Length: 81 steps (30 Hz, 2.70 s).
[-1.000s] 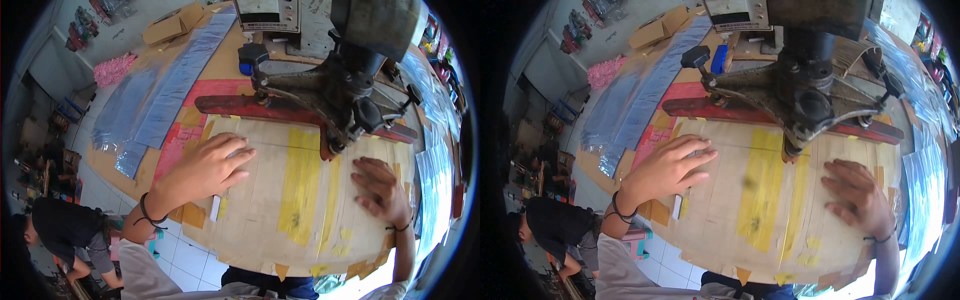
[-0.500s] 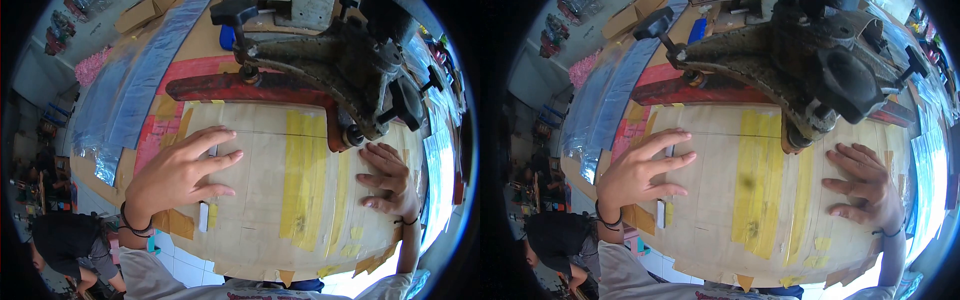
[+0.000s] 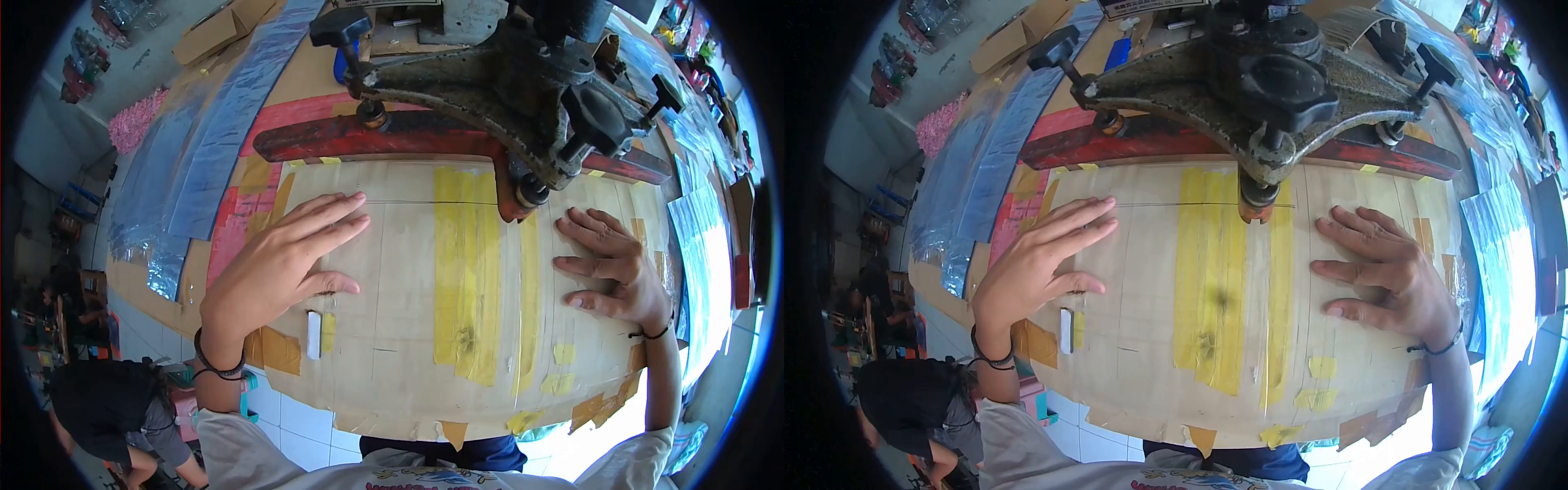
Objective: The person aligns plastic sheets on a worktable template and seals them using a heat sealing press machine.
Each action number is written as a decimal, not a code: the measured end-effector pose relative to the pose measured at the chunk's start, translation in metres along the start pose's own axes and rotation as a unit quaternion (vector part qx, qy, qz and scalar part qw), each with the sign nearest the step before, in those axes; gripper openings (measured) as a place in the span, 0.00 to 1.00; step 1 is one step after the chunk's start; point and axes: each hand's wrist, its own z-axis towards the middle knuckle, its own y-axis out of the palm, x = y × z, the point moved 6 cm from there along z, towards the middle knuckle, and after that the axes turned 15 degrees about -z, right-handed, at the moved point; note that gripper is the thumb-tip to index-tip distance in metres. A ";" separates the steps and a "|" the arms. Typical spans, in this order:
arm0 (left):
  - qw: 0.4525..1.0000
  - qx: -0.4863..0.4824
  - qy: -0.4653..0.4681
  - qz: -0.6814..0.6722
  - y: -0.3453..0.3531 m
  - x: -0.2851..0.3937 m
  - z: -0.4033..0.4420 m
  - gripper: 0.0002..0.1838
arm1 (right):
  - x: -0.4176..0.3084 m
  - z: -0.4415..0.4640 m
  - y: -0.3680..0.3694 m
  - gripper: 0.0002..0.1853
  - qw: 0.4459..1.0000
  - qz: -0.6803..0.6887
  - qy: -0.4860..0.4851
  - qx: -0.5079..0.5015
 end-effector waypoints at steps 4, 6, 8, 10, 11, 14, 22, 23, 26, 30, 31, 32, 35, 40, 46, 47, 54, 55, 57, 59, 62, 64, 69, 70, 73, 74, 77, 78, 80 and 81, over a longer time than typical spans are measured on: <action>1.000 0.003 0.001 -0.001 0.001 -0.001 -0.001 0.36 | 0.001 -0.001 0.001 0.26 1.000 0.005 0.000 0.004; 1.000 0.005 -0.001 0.004 0.001 -0.001 -0.001 0.36 | 0.001 0.000 0.000 0.26 1.000 0.004 0.000 0.001; 1.000 0.007 -0.001 0.006 0.002 -0.002 -0.001 0.36 | 0.001 0.000 0.001 0.26 1.000 0.004 0.003 -0.003; 1.000 0.009 0.001 0.006 0.002 -0.002 -0.001 0.36 | 0.002 -0.001 0.001 0.26 1.000 0.007 0.005 -0.002; 1.000 0.007 0.001 0.008 0.002 -0.003 -0.001 0.36 | 0.002 -0.001 0.002 0.26 1.000 0.009 0.007 -0.002; 1.000 0.008 0.006 0.016 0.003 -0.005 0.000 0.35 | 0.003 -0.001 0.003 0.27 1.000 0.018 0.016 0.000; 1.000 0.004 -0.004 0.010 0.004 -0.007 -0.001 0.35 | 0.002 0.000 0.002 0.27 1.000 0.009 0.013 -0.006; 1.000 0.003 -0.005 0.005 0.004 -0.007 0.000 0.36 | 0.002 0.000 0.002 0.28 1.000 0.009 0.013 -0.006; 1.000 0.000 -0.007 -0.004 0.003 -0.007 -0.001 0.38 | 0.002 0.000 0.002 0.27 1.000 0.015 0.012 -0.004; 1.000 -0.001 -0.009 0.005 0.003 -0.005 -0.001 0.39 | 0.002 0.001 0.001 0.27 1.000 0.009 0.011 -0.004; 1.000 -0.002 -0.010 0.009 0.003 -0.004 -0.001 0.39 | 0.002 0.001 0.001 0.27 1.000 0.008 0.011 -0.004; 1.000 -0.002 -0.007 0.014 0.003 -0.003 0.000 0.38 | 0.002 0.001 0.001 0.27 1.000 0.008 0.011 -0.004; 1.000 -0.004 0.003 0.024 0.002 -0.002 0.000 0.37 | 0.002 0.002 0.000 0.27 1.000 0.009 0.009 -0.004; 1.000 0.000 0.008 0.029 0.003 -0.002 -0.001 0.37 | 0.003 0.002 -0.001 0.26 1.000 0.012 0.006 -0.007; 1.000 0.003 0.021 0.020 0.003 -0.003 -0.002 0.37 | 0.004 0.002 0.000 0.26 1.000 0.017 0.004 -0.014; 0.999 0.003 0.023 0.025 0.003 -0.003 -0.002 0.38 | 0.004 0.002 0.000 0.26 1.000 0.021 0.006 -0.014; 0.999 0.000 0.023 0.033 0.003 -0.004 -0.001 0.38 | 0.004 0.002 0.000 0.26 1.000 0.021 0.010 -0.016; 0.999 0.000 0.020 0.033 0.004 -0.004 -0.001 0.38 | 0.004 0.002 0.000 0.26 1.000 0.020 0.009 -0.016; 0.999 0.000 0.019 0.033 0.003 -0.003 -0.001 0.38 | 0.004 0.001 0.001 0.26 1.000 0.021 0.009 -0.016; 0.999 -0.001 0.021 0.035 0.003 -0.003 -0.001 0.38 | 0.004 0.001 0.001 0.26 1.000 0.021 0.012 -0.015; 0.999 -0.003 0.023 0.042 0.003 -0.003 -0.001 0.39 | 0.005 0.001 0.001 0.26 1.000 0.020 0.009 -0.017; 0.999 -0.006 0.021 0.050 0.002 -0.003 0.000 0.39 | 0.005 0.000 -0.001 0.26 0.999 0.020 0.014 -0.021; 0.999 -0.004 0.020 0.048 0.003 -0.004 -0.001 0.39 | 0.005 0.001 0.001 0.25 1.000 0.022 0.005 -0.013; 0.999 -0.006 0.020 0.045 0.003 -0.004 -0.001 0.39 | 0.005 0.001 0.001 0.25 1.000 0.022 0.005 -0.012; 0.999 -0.003 0.014 0.035 0.001 -0.002 0.000 0.38 | 0.002 0.003 -0.001 0.25 1.000 0.016 -0.005 -0.012; 1.000 -0.005 0.006 0.029 0.000 -0.003 0.001 0.39 | 0.002 0.003 -0.002 0.24 1.000 0.010 -0.006 -0.012; 1.000 -0.013 -0.005 0.014 0.001 -0.003 0.002 0.43 | 0.000 0.003 -0.004 0.24 1.000 0.002 -0.011 -0.003; 1.000 -0.013 -0.007 0.014 0.001 -0.003 0.002 0.42 | -0.002 0.004 -0.005 0.23 1.000 0.000 -0.019 0.000; 1.000 -0.013 -0.014 0.005 0.001 -0.002 0.003 0.42 | -0.003 0.003 -0.007 0.23 1.000 -0.001 -0.017 0.007; 1.000 -0.014 -0.010 0.012 0.001 -0.002 0.003 0.41 | -0.004 0.003 -0.007 0.23 1.000 0.000 -0.018 0.011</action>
